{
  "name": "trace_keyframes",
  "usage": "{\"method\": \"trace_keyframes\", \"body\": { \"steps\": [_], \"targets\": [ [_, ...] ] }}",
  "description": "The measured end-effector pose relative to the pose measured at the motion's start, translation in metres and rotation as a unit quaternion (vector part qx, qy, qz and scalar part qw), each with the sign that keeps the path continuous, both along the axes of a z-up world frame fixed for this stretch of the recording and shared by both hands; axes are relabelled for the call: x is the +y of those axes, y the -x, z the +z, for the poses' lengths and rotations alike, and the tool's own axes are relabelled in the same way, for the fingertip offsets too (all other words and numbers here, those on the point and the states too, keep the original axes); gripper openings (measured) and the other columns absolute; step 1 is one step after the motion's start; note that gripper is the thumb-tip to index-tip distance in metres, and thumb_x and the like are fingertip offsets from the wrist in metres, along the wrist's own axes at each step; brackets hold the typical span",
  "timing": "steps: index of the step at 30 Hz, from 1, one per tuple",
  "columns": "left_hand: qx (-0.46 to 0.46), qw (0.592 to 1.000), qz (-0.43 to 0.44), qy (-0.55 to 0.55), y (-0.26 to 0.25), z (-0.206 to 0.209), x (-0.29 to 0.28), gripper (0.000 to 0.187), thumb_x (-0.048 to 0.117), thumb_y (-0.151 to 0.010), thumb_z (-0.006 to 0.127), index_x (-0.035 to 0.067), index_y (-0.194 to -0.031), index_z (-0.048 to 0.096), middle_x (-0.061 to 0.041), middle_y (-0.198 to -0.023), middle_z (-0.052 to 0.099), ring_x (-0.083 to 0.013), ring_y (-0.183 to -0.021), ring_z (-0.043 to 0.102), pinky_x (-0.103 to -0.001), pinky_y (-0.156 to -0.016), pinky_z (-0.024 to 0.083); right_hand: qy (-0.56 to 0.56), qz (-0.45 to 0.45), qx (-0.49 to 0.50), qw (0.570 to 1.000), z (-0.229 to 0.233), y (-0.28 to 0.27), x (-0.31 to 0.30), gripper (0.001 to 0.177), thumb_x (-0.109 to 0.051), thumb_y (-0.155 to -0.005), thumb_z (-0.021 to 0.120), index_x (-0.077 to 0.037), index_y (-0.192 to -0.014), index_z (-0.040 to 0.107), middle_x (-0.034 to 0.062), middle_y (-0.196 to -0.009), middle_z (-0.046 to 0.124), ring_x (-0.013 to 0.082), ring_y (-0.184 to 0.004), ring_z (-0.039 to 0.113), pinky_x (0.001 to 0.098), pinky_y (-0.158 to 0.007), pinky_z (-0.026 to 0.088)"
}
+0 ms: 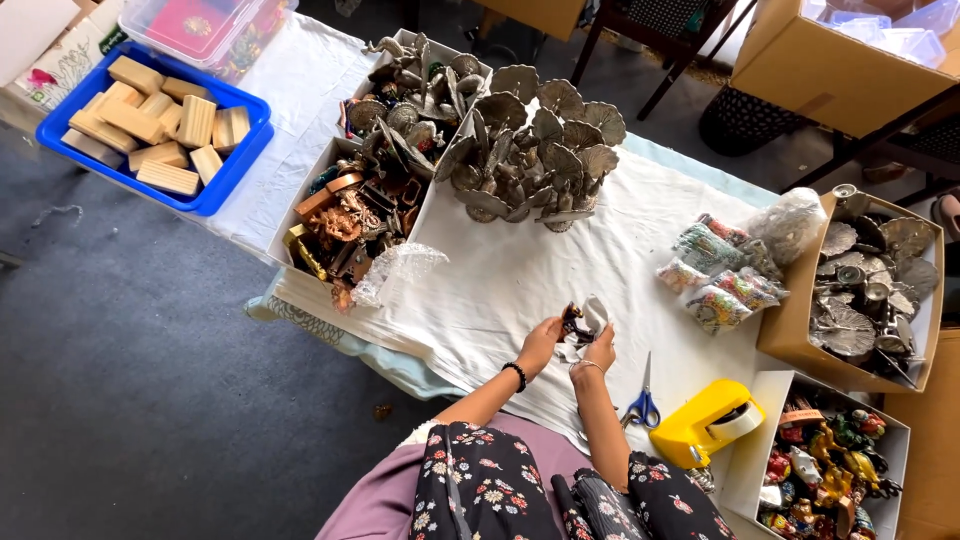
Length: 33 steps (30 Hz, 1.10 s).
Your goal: Wrapping small decorative craft items or figurines in protective paper.
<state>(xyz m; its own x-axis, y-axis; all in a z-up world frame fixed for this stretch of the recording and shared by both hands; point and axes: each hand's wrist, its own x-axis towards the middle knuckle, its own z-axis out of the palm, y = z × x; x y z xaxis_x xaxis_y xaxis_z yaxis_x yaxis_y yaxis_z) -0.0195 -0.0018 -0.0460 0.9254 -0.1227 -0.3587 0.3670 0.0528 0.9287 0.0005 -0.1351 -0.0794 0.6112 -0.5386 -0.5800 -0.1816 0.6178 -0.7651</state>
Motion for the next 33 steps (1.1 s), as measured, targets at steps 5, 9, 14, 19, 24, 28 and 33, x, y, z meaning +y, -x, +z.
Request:
{"method": "trace_keyframes", "body": {
  "steps": [5,9,14,19,24,28,33],
  "targets": [
    [0.040,0.995,0.057,0.068,0.000,0.040,0.012,0.053,0.056,-0.105,0.043,0.019,-0.141,0.052,0.012,-0.110,0.053,-0.0073,-0.097,0.061,-0.029,-0.078,0.055,-0.104,0.023,-0.008,0.994,0.020,0.003,0.021,0.047,-0.051,-0.098,0.054,-0.009,-0.113,0.069,0.0050,-0.095,0.071,0.0198,-0.082,0.068,0.0400,-0.071,0.058],
    [0.112,0.974,0.018,0.197,-0.004,0.049,0.028,0.058,0.063,-0.100,0.056,0.018,-0.136,0.050,0.003,-0.093,0.055,-0.0086,-0.079,0.055,-0.026,-0.068,0.047,-0.096,0.118,-0.008,0.988,0.019,0.008,0.040,0.050,-0.052,-0.100,0.049,-0.006,-0.112,0.062,0.0087,-0.094,0.067,0.0227,-0.081,0.068,0.0425,-0.072,0.058],
    [0.263,0.938,-0.085,0.208,0.009,0.089,0.022,0.071,0.076,-0.082,0.051,0.025,-0.131,0.058,0.009,-0.090,0.065,-0.0058,-0.065,0.055,-0.024,-0.050,0.036,0.347,0.166,-0.079,0.920,-0.007,0.014,0.037,0.047,-0.047,-0.105,0.048,-0.004,-0.117,0.063,0.0090,-0.108,0.060,0.0228,-0.091,0.061,0.0386,-0.080,0.052],
    [0.020,0.995,-0.101,-0.016,-0.006,0.038,-0.007,0.068,0.064,-0.088,0.067,0.019,-0.139,0.060,-0.003,-0.122,0.050,-0.0144,-0.109,0.057,-0.032,-0.096,0.048,-0.275,0.149,-0.057,0.948,0.018,0.028,0.032,0.044,-0.052,-0.101,0.045,-0.013,-0.109,0.066,0.0068,-0.102,0.067,0.0220,-0.092,0.065,0.0386,-0.077,0.058],
    [0.027,0.995,-0.019,-0.098,-0.039,-0.005,-0.014,0.059,0.059,-0.091,0.061,0.017,-0.133,0.060,-0.010,-0.129,0.046,-0.0252,-0.114,0.049,-0.040,-0.103,0.045,-0.232,0.128,-0.046,0.963,0.059,0.027,0.034,0.031,-0.040,-0.102,0.055,-0.014,-0.114,0.066,0.0011,-0.104,0.072,0.0157,-0.093,0.069,0.0350,-0.080,0.057],
    [0.228,0.884,-0.021,0.407,-0.041,0.014,0.008,0.054,0.059,-0.091,0.060,0.015,-0.121,0.067,-0.006,-0.114,0.067,-0.0231,-0.103,0.064,-0.042,-0.094,0.053,0.255,0.245,-0.055,0.934,0.020,0.019,-0.005,0.039,-0.024,-0.095,0.071,-0.007,-0.130,0.070,0.0025,-0.102,0.077,0.0125,-0.086,0.067,0.0319,-0.080,0.054],
    [0.353,0.831,0.006,0.429,-0.003,0.027,0.019,0.047,0.060,-0.087,0.062,0.019,-0.108,0.067,-0.001,-0.096,0.070,-0.0195,-0.087,0.064,-0.041,-0.075,0.052,0.329,0.173,0.098,0.923,0.074,0.024,-0.035,0.050,-0.027,-0.086,0.081,-0.007,-0.128,0.065,0.0073,-0.101,0.075,0.0181,-0.082,0.069,0.0322,-0.077,0.055]
  ]
}}
